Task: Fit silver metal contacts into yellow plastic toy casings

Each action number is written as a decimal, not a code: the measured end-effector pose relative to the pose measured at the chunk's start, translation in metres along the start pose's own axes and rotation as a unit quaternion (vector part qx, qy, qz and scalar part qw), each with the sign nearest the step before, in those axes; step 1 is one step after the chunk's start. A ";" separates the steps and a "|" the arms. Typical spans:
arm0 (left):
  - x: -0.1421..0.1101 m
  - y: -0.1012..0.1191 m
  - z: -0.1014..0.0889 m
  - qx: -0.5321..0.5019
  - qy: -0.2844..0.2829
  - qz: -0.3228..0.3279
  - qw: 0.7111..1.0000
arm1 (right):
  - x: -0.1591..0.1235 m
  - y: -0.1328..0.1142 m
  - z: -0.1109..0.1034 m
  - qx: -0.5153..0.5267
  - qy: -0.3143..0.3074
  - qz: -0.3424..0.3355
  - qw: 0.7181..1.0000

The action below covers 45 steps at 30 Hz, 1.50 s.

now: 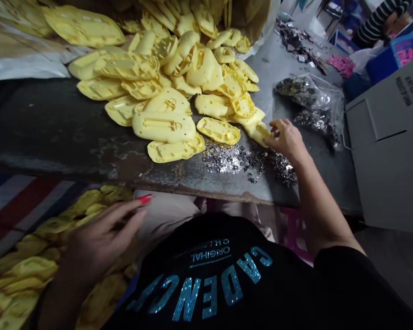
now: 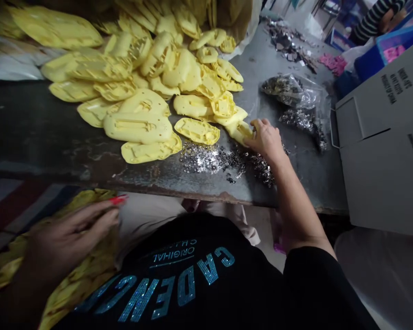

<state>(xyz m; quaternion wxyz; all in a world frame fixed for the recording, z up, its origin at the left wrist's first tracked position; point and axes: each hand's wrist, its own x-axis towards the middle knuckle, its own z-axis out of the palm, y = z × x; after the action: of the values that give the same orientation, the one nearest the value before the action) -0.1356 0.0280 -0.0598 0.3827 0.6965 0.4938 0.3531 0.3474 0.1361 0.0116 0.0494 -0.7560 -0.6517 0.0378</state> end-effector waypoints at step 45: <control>0.114 0.136 0.120 -0.473 -0.215 -0.158 0.839 | -0.105 -0.054 -0.061 0.209 -0.011 -0.253 0.944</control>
<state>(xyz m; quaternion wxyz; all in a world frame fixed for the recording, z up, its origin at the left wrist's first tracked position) 0.0557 0.0857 0.0184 0.8131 0.4013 0.2751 0.3195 0.2859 0.0391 0.0777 0.2071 -0.5383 -0.7994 0.1680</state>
